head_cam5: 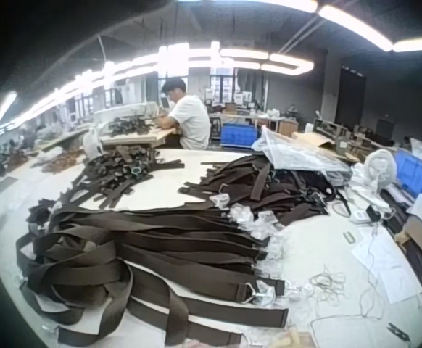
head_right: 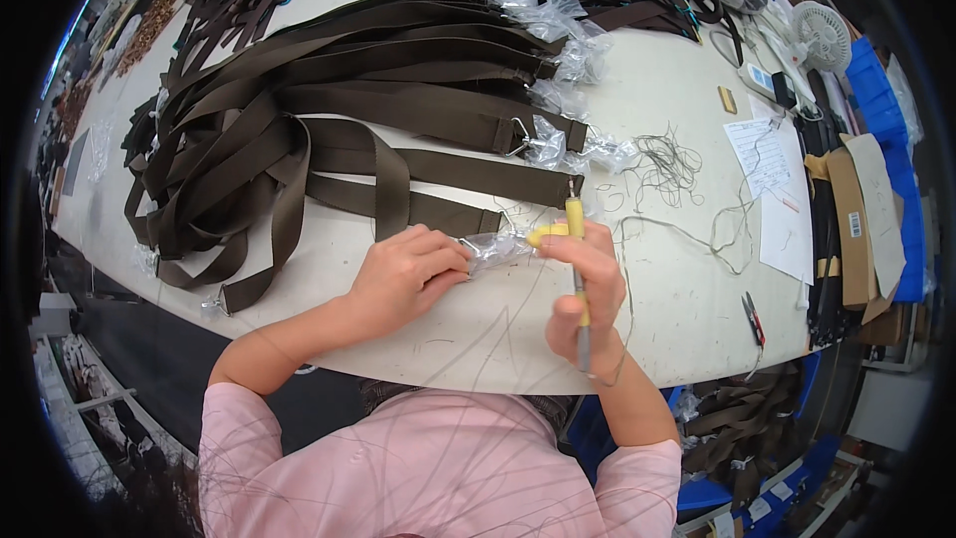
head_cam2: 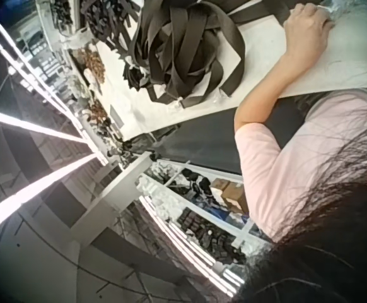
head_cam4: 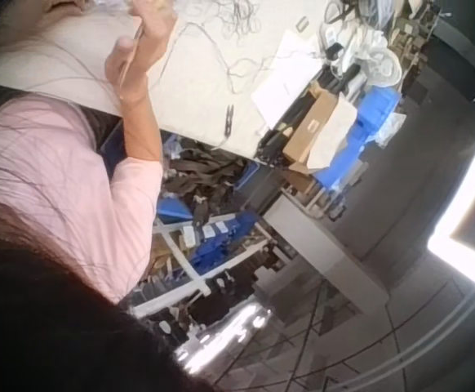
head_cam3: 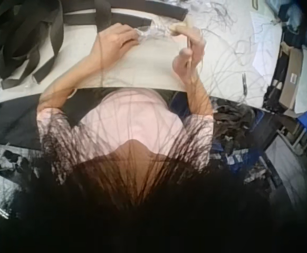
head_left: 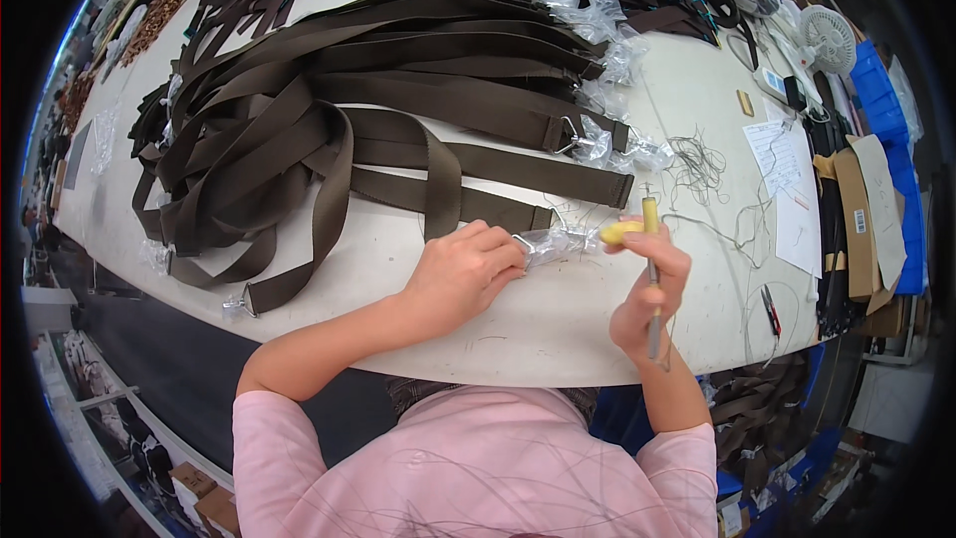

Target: The person uses a yellow-handled awl to stitch a metal buckle onto the end of a dark green fabric strap. They repeatedly push the awl through the strap and buckle, pull the thread through, and tighten the stitches. The person works on multiple straps sequentially, moving finished items aside.

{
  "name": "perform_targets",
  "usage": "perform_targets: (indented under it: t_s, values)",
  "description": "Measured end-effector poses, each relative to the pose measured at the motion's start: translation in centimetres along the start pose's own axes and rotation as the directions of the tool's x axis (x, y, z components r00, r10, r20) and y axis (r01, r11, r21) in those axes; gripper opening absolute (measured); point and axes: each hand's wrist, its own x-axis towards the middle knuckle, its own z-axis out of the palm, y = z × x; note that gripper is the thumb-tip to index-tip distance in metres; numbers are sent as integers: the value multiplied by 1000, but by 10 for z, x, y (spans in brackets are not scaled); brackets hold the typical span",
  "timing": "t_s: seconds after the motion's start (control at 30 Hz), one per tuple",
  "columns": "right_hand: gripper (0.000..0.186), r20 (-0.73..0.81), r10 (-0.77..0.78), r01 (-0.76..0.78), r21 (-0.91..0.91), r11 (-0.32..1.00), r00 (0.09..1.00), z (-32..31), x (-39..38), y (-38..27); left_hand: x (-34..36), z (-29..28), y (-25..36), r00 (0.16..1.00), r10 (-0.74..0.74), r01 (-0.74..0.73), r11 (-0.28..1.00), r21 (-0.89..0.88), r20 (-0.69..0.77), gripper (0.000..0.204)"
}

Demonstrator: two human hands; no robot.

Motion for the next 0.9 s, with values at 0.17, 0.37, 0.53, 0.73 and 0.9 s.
perform_targets:
  t_s: [0.17, 0.37, 0.53, 0.73, 0.9]
  values:
    - [67, 188, 404, -444, 305, 842, 895, 4, -22, -18, 17, -26, -17, 949, -123, 231, 898, -375, 290, 9]
    - [56, 291, 687, -745, 307, 592, 666, 29, -22, -16, 18, -21, -31, 942, -112, 266, 826, -498, 317, 10]
    - [50, 296, 681, -743, 269, 613, 669, 33, -25, -12, 16, -23, -26, 946, -125, 252, 864, -436, 298, 10]
    - [52, 306, 672, -737, 236, 633, 675, 34, -26, -13, 14, -18, -30, 963, -99, 209, 865, -457, 252, 15]
    - [52, 299, 665, -727, 228, 647, 685, 36, -25, -11, 13, -17, -31, 962, -110, 218, 864, -455, 250, 16]
